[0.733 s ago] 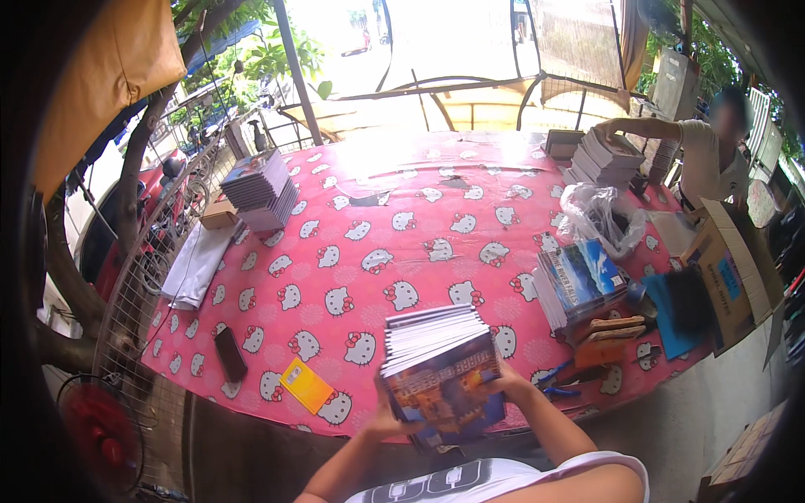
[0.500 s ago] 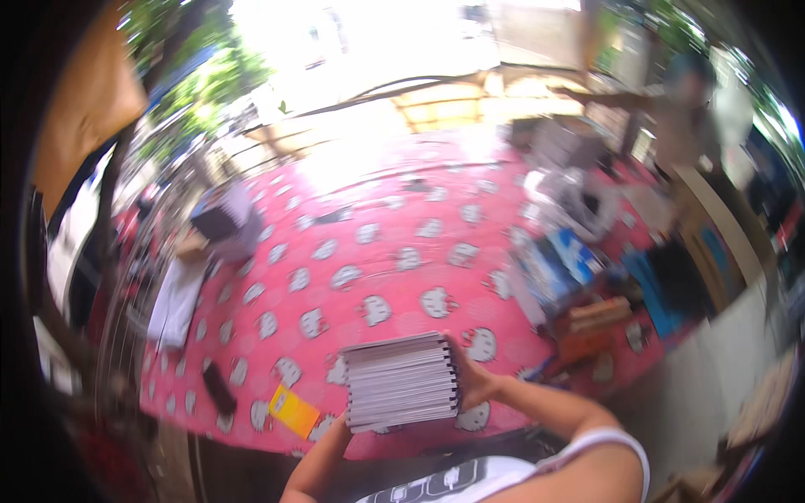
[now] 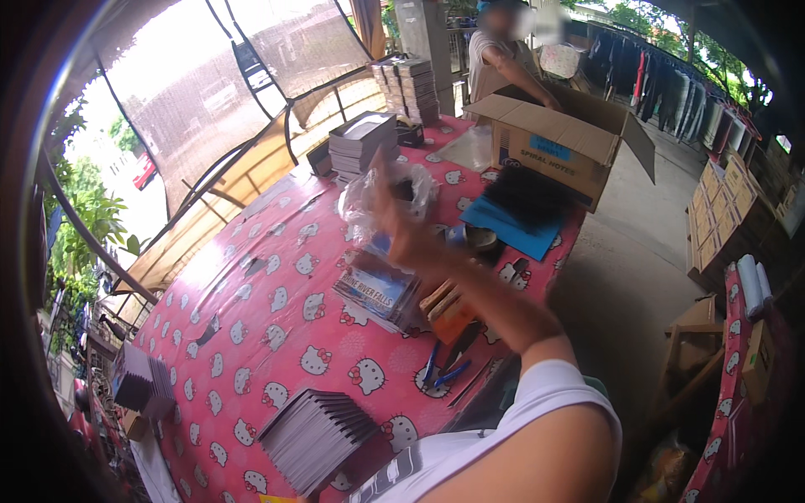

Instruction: The person binds spiral notebooks by hand, inserting metal binding combs into the punched holes, cutting the excess comb with pliers, and stacking the completed notebooks on the table.

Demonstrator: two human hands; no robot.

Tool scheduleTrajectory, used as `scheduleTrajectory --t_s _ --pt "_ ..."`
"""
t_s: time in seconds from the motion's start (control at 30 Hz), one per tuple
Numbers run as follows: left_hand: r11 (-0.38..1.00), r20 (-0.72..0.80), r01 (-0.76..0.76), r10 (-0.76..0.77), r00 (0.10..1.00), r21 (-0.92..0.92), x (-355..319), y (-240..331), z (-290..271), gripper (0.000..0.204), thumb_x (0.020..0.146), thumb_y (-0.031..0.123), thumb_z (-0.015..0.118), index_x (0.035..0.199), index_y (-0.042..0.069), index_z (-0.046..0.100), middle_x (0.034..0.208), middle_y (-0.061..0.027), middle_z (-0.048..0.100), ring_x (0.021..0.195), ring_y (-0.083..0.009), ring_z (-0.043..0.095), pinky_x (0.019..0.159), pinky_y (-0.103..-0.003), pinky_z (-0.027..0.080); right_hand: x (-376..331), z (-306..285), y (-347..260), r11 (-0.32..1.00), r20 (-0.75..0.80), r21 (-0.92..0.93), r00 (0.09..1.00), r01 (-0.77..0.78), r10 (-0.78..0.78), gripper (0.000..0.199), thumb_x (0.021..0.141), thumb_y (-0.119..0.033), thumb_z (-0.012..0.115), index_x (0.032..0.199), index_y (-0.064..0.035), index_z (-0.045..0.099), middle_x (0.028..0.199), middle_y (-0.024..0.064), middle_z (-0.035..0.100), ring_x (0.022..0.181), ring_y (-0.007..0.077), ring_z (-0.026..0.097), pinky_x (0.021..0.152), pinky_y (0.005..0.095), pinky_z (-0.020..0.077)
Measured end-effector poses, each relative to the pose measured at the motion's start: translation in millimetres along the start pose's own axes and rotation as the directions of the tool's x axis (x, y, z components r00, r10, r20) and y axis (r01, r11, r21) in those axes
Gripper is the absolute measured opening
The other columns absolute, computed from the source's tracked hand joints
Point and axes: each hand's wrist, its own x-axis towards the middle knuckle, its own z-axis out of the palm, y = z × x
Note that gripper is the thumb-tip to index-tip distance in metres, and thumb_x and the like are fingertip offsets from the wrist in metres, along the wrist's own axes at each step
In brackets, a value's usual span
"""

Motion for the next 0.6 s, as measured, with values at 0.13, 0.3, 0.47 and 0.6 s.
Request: scheduleTrajectory --t_s 0.13,0.3,0.47,0.6 --pt "1.0 0.017 -0.009 0.009 1.0 -0.015 7 2 7 0.121 0.059 0.019 0.083 0.146 0.008 0.0 0.147 -0.0199 0.022 0.129 -0.0328 0.035 0.104 -0.044 0.031 56 -96 -116 0.943 -0.544 -0.3 0.787 0.142 -0.292 0.096 0.079 -0.028 0.073 0.145 -0.0045 0.008 0.137 0.0181 0.035 0.124 0.0246 0.04 0.107 0.0398 0.0312" --pt "1.0 0.02 0.003 -0.003 1.0 0.009 5 0 1 0.122 0.058 0.02 0.083 0.146 0.008 0.0 0.147 -0.02 0.021 0.129 -0.0331 0.033 0.105 -0.044 0.029 -17 12 -7 0.939 0.0 -0.316 0.99 0.136 -0.144 0.094 0.068 -0.033 0.083 0.138 -0.0019 0.028 0.13 0.0195 0.04 0.125 0.0314 0.039 0.106 0.041 0.0312" --pt "1.0 0.024 -0.003 0.002 1.0 0.009 12 2 9 0.122 0.058 0.022 0.083 0.146 0.007 0.0 0.147 -0.0202 0.02 0.13 -0.0333 0.031 0.106 -0.044 0.028 -152 160 35 0.965 0.56 0.196 0.828 -0.175 0.036 0.136 0.054 -0.052 0.085 0.146 0.0001 -0.001 0.15 0.0246 0.008 0.14 0.0353 0.011 0.113 0.0446 0.0148" --pt "0.999 0.009 0.024 -0.024 1.0 0.023 6 -3 4 0.123 0.058 0.023 0.084 0.146 0.007 -0.001 0.147 -0.0203 0.02 0.131 -0.0335 0.03 0.106 -0.044 0.026 -165 198 35 0.982 0.622 0.186 0.768 0.042 -0.151 0.142 0.052 -0.063 0.08 0.145 0.0017 -0.005 0.152 0.0241 0.001 0.139 0.0338 0.015 0.112 0.0457 0.0186"
